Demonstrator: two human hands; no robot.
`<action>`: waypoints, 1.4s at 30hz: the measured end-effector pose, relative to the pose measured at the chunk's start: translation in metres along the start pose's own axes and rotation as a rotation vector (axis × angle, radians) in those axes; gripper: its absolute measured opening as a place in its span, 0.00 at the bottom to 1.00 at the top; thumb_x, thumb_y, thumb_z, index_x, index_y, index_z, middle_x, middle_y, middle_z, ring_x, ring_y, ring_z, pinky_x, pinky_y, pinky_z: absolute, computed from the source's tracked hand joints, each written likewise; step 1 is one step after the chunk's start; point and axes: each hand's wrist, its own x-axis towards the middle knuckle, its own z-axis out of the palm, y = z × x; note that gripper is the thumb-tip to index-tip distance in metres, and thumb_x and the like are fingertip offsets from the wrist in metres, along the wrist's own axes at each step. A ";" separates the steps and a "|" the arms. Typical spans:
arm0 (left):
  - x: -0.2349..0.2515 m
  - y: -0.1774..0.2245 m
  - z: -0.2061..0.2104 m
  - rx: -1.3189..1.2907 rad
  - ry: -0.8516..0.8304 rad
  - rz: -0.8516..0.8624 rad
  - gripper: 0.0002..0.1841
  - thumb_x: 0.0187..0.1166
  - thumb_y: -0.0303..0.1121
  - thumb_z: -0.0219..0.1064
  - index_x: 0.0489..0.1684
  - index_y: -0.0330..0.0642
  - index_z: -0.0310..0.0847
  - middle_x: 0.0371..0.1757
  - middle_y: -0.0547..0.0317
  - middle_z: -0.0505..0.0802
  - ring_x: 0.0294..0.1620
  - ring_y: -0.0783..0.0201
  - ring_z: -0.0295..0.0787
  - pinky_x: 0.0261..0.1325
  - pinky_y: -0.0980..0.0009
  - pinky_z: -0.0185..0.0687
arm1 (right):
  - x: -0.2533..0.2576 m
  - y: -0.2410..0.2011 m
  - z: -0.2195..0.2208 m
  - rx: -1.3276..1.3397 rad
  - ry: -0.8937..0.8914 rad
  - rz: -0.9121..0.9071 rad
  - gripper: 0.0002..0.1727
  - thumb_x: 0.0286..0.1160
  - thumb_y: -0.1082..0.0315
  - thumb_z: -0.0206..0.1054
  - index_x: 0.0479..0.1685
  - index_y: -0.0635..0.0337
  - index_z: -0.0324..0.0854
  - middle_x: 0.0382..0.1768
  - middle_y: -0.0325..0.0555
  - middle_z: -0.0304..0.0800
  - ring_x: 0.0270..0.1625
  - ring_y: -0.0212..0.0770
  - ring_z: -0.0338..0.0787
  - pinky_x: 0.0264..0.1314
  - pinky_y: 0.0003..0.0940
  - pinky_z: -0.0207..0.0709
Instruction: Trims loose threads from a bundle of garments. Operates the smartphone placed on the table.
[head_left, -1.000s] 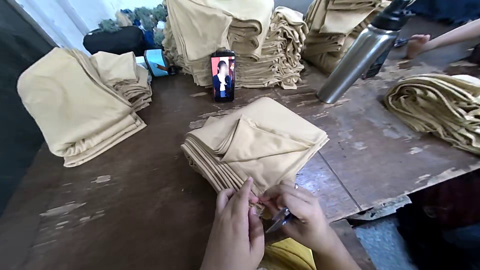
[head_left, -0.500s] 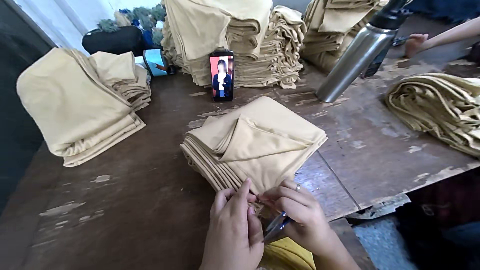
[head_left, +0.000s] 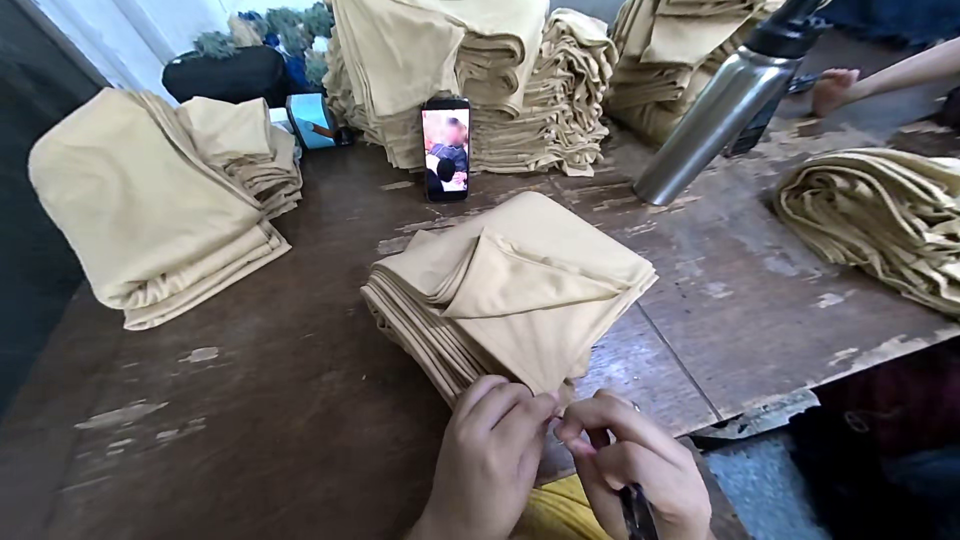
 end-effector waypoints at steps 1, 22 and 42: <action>0.000 -0.001 0.001 -0.019 0.008 0.001 0.06 0.80 0.30 0.68 0.38 0.42 0.92 0.36 0.59 0.91 0.49 0.69 0.88 0.59 0.81 0.80 | -0.001 -0.001 0.000 0.023 -0.002 0.007 0.09 0.82 0.72 0.63 0.33 0.52 0.70 0.44 0.40 0.84 0.46 0.31 0.84 0.48 0.21 0.78; -0.005 0.001 -0.004 -0.612 0.003 -0.219 0.05 0.82 0.31 0.69 0.42 0.38 0.85 0.47 0.60 0.89 0.50 0.78 0.87 0.54 0.83 0.85 | -0.014 0.027 -0.009 -0.421 -0.223 0.186 0.31 0.93 0.42 0.43 0.30 0.57 0.76 0.20 0.42 0.77 0.22 0.36 0.79 0.23 0.30 0.73; -0.008 -0.009 -0.003 -0.002 0.093 0.056 0.04 0.78 0.26 0.70 0.38 0.37 0.90 0.42 0.54 0.97 0.50 0.72 0.94 0.60 0.82 0.85 | 0.033 0.032 0.010 0.403 -0.015 0.366 0.06 0.75 0.72 0.66 0.38 0.56 0.73 0.38 0.34 0.85 0.36 0.18 0.80 0.36 0.12 0.74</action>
